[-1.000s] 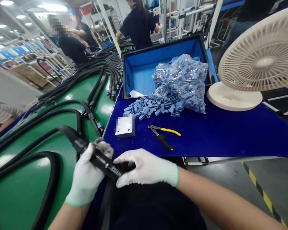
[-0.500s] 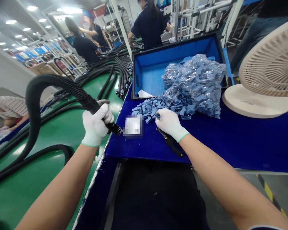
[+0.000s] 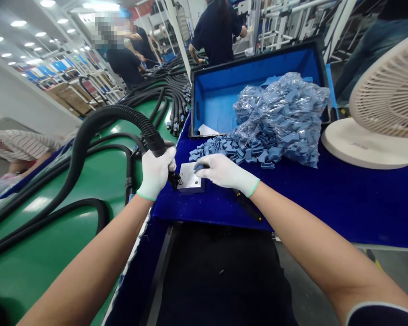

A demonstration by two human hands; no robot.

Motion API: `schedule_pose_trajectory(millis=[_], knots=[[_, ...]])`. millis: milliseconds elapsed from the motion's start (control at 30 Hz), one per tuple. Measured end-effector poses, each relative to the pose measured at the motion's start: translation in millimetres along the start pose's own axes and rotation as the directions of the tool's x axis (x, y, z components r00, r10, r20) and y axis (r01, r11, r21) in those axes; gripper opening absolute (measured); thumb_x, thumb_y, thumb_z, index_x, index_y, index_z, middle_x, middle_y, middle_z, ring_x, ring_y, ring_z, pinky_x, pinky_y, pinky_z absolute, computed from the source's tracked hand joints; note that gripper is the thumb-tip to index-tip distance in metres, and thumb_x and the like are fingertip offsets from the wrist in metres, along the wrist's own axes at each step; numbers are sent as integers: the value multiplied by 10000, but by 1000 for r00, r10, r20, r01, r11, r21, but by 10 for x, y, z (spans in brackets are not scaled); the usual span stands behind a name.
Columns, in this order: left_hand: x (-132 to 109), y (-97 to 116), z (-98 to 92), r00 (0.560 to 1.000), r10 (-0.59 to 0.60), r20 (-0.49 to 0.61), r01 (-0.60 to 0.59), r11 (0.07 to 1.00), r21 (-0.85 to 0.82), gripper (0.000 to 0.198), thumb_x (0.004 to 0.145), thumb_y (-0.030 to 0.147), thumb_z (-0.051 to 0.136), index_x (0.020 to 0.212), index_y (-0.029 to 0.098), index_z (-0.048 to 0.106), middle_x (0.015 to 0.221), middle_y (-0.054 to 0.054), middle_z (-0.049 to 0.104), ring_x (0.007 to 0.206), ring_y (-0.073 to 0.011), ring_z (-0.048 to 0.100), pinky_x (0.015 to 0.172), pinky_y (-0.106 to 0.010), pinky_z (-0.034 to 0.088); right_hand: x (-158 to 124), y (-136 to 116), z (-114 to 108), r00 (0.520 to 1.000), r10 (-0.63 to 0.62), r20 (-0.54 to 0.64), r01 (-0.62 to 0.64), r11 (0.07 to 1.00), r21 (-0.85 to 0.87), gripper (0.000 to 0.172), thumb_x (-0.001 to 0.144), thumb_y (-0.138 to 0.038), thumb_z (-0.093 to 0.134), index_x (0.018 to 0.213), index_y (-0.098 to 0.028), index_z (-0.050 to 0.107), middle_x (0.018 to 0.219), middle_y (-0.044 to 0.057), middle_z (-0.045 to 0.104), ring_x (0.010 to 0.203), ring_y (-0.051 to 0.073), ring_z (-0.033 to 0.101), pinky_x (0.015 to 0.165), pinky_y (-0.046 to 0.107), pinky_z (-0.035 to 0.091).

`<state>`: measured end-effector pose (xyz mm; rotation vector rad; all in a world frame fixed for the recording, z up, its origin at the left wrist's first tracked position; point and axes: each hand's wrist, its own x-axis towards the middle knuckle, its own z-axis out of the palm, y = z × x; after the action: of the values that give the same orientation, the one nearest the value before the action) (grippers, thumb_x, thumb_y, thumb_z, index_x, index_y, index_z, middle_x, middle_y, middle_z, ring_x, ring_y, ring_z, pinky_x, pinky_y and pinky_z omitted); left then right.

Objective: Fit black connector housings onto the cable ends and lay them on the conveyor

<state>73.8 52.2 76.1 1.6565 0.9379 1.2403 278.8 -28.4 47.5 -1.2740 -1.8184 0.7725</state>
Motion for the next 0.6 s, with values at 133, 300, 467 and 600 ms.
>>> schedule_pose_trajectory(millis=[133,300,467,600], knots=[[50,-20,-99,998,-20,60,16,998,56,217,858,271,704,1017,126,673,623,-2,596,576,-149,571,597,-268,469,330,-195,167,991,-42,123,47,998,-38,215,904,-317,610,757,-162,623,717,-1,606,656,138,504,633,282,365],[93,-120,-125,998,-31,53,30,999,24,296,829,299,743,1070,137,684,861,-50,672,747,-165,628,711,-281,516,671,-98,361,974,-34,225,33,999,9,350,842,-411,680,655,-169,512,628,-31,489,598,117,418,577,284,291],[83,-101,-106,994,-50,93,51,999,-14,372,837,354,744,1123,135,653,828,-45,655,736,-167,627,731,-295,531,717,-10,384,969,21,247,-30,999,35,452,813,-571,689,662,-152,612,631,-24,515,598,119,434,574,274,311],[-3,-152,-577,990,-124,-74,130,988,82,470,857,551,705,1106,168,597,830,-43,652,725,-170,628,703,-293,539,634,-61,366,972,39,230,-37,999,-15,419,811,-588,715,828,-170,742,757,13,665,705,159,575,633,263,397]])
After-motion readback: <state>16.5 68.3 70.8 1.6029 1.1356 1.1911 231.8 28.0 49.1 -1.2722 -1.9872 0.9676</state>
